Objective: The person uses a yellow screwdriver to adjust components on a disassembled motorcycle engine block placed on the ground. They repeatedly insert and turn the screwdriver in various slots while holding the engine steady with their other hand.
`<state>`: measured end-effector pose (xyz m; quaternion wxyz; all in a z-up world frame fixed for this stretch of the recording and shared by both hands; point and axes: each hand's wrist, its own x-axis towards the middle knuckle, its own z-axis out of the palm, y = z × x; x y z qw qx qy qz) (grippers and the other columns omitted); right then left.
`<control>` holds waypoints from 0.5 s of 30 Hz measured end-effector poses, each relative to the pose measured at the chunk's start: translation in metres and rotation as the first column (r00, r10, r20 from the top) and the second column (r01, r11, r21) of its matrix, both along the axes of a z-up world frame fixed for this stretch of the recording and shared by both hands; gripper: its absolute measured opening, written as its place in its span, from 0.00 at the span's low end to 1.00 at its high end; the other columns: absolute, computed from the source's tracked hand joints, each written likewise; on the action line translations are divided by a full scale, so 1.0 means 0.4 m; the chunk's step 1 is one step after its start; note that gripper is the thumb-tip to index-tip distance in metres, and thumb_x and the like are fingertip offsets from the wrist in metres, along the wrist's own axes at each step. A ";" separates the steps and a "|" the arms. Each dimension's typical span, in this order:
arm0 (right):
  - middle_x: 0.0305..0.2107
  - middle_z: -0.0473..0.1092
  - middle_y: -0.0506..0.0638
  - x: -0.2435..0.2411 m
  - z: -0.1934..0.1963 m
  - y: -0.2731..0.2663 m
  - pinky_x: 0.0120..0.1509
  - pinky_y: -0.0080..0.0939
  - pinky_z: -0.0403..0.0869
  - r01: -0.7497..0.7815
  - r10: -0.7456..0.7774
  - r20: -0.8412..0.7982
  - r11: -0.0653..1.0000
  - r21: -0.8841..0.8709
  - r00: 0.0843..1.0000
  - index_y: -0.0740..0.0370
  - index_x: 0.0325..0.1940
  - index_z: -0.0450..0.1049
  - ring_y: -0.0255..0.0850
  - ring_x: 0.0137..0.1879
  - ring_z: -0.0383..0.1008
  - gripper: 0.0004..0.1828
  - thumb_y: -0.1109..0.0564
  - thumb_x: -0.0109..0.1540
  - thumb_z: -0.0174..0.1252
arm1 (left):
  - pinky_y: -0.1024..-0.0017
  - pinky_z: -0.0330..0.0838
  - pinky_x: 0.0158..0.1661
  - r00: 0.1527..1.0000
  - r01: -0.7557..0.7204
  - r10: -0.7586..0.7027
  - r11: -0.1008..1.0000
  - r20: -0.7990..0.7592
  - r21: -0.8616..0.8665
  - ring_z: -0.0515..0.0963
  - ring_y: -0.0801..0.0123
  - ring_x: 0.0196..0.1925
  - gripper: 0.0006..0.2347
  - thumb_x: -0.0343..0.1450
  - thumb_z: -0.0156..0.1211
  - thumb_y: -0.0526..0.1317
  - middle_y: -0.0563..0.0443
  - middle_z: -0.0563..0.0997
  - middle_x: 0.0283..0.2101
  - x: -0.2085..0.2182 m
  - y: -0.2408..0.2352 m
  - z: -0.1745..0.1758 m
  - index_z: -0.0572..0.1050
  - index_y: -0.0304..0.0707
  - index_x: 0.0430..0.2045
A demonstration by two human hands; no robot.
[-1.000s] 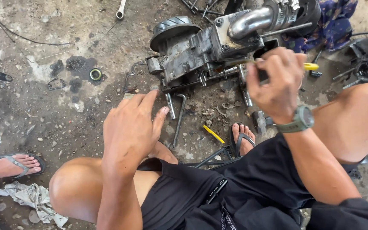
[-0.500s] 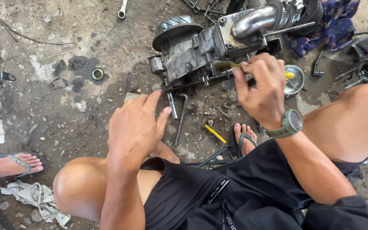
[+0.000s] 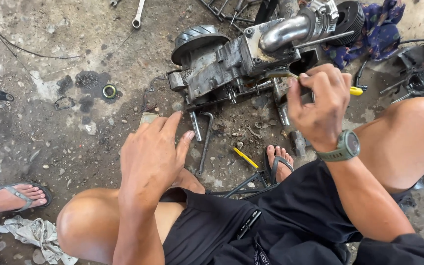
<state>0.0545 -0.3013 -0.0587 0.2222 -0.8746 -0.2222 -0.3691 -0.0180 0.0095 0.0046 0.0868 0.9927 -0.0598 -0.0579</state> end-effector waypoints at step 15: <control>0.32 0.71 0.55 0.023 -0.024 -0.014 0.50 0.45 0.57 -0.033 0.033 0.050 0.999 -0.007 0.998 0.64 0.32 0.68 0.43 0.37 0.63 0.12 0.62 0.67 0.64 | 0.49 0.77 0.40 0.997 0.005 -0.007 1.000 -0.076 -0.017 0.81 0.48 0.48 0.20 0.75 0.53 0.53 0.53 0.82 0.48 0.014 -0.025 0.007 0.74 0.47 0.60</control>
